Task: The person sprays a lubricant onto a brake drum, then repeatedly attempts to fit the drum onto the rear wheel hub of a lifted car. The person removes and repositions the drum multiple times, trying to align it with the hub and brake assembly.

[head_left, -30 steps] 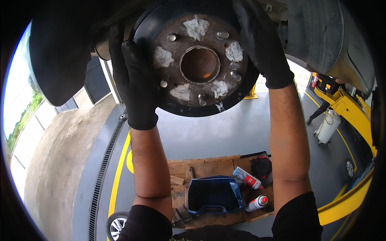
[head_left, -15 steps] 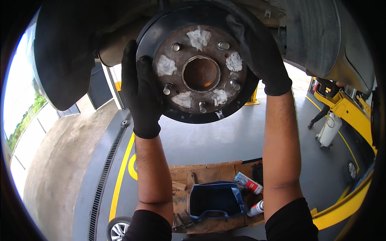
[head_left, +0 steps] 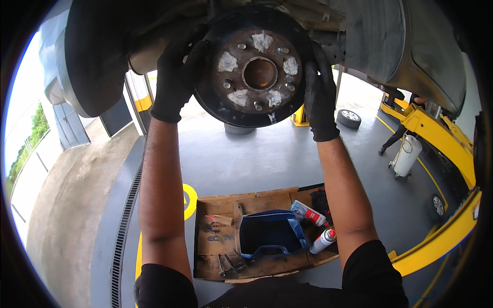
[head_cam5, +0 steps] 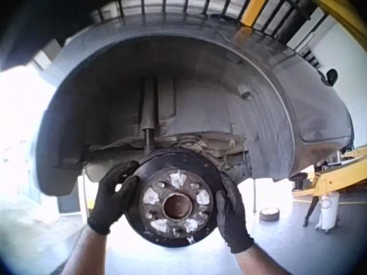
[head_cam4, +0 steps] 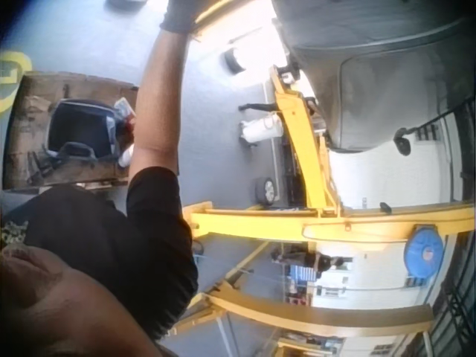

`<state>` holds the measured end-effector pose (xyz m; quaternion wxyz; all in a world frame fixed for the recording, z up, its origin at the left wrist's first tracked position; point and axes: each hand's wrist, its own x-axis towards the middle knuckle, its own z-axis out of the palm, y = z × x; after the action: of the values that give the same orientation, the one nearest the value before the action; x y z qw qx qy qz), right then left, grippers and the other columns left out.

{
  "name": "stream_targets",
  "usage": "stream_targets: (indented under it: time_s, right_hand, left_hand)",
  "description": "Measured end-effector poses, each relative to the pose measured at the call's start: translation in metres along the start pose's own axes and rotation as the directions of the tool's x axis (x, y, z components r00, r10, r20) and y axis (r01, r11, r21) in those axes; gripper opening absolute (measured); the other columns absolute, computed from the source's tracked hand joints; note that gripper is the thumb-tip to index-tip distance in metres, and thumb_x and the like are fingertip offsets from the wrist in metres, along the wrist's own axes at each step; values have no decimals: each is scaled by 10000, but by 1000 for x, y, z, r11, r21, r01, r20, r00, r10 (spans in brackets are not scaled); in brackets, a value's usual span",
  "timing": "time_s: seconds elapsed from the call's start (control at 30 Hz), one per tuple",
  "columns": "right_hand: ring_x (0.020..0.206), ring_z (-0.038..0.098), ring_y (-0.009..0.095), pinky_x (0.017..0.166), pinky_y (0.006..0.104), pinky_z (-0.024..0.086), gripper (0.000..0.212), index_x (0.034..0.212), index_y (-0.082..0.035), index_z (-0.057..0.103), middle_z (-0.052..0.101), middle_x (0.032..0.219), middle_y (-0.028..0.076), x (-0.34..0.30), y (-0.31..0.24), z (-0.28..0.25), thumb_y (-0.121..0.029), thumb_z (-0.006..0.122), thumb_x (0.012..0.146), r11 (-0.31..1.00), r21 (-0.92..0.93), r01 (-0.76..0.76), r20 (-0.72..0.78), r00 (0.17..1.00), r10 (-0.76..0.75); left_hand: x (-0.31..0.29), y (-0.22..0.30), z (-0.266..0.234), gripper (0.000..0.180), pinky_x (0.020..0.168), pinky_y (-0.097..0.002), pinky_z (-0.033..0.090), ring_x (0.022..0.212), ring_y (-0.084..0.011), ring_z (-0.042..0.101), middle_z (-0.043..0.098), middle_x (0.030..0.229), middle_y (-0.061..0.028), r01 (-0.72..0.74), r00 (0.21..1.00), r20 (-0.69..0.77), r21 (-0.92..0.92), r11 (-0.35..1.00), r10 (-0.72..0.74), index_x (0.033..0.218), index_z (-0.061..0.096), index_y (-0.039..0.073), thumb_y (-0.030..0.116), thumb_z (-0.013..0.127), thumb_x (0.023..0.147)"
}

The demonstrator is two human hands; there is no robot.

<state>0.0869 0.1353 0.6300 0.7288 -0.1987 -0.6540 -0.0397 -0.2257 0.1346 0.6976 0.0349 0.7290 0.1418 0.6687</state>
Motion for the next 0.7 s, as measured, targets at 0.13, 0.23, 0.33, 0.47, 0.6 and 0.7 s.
stream_targets:
  time_s: [0.13, 0.23, 0.33, 0.47, 0.6, 0.7]
  right_hand:
    - [1400, 538, 286, 1164, 403, 419, 433, 1527, -18, 506, 569, 1512, 172, 6, -5, 24, -140, 509, 1111, 985, -148, 86, -141, 984, -107]
    - [1392, 557, 294, 1157, 395, 436, 427, 1511, -14, 529, 584, 1502, 172, 29, -26, 31, -101, 536, 1093, 984, -118, 136, -147, 977, -153]
    - [1314, 631, 292, 1111, 391, 483, 390, 1448, -69, 614, 643, 1442, 152, 75, -25, 15, -103, 602, 1059, 982, -45, 182, 165, 971, -173]
    - [1316, 629, 313, 1100, 394, 483, 387, 1436, -50, 611, 643, 1437, 167, 91, 20, -6, -114, 608, 1054, 915, -149, 374, 317, 895, -314]
    - [1352, 600, 266, 1113, 366, 487, 460, 1539, -56, 513, 601, 1488, 161, 17, 12, 19, -294, 473, 1147, 993, -85, 80, -23, 996, -83]
    - [1602, 216, 332, 1264, 477, 278, 660, 1668, -13, 164, 163, 1722, 228, -80, -43, 78, -191, 470, 1112, 963, 267, -33, -276, 955, 110]
  left_hand:
    - [-13, -19, 21, 441, 1117, -355, 472, 1315, -256, 626, 654, 1442, -166, -1, 988, -155, -39, 999, -5, 1473, 588, 7, 192, 609, 1074]
    - [-37, -20, 41, 459, 1162, -387, 445, 1380, -294, 589, 613, 1498, -186, 18, 959, -279, -74, 997, -38, 1491, 563, -6, 237, 556, 1101]
    - [-74, -26, 72, 494, 1187, -442, 425, 1413, -326, 561, 589, 1515, -202, -84, 856, -513, -9, 996, 67, 1504, 545, -17, 300, 510, 1127]
    - [-102, -34, 99, 495, 1175, -436, 440, 1387, -306, 584, 621, 1470, -196, -60, 783, -623, -60, 996, 10, 1506, 540, -22, 301, 496, 1134]
    - [-52, -27, 56, 439, 1099, -391, 499, 1288, -267, 646, 670, 1399, -169, -77, 920, -391, -99, 992, 33, 1465, 589, -8, 261, 528, 1124]
    - [19, -26, 8, 344, 994, -355, 562, 1215, -254, 686, 695, 1351, -156, -36, 997, 64, -54, 998, 40, 1419, 642, 24, 143, 559, 1107]
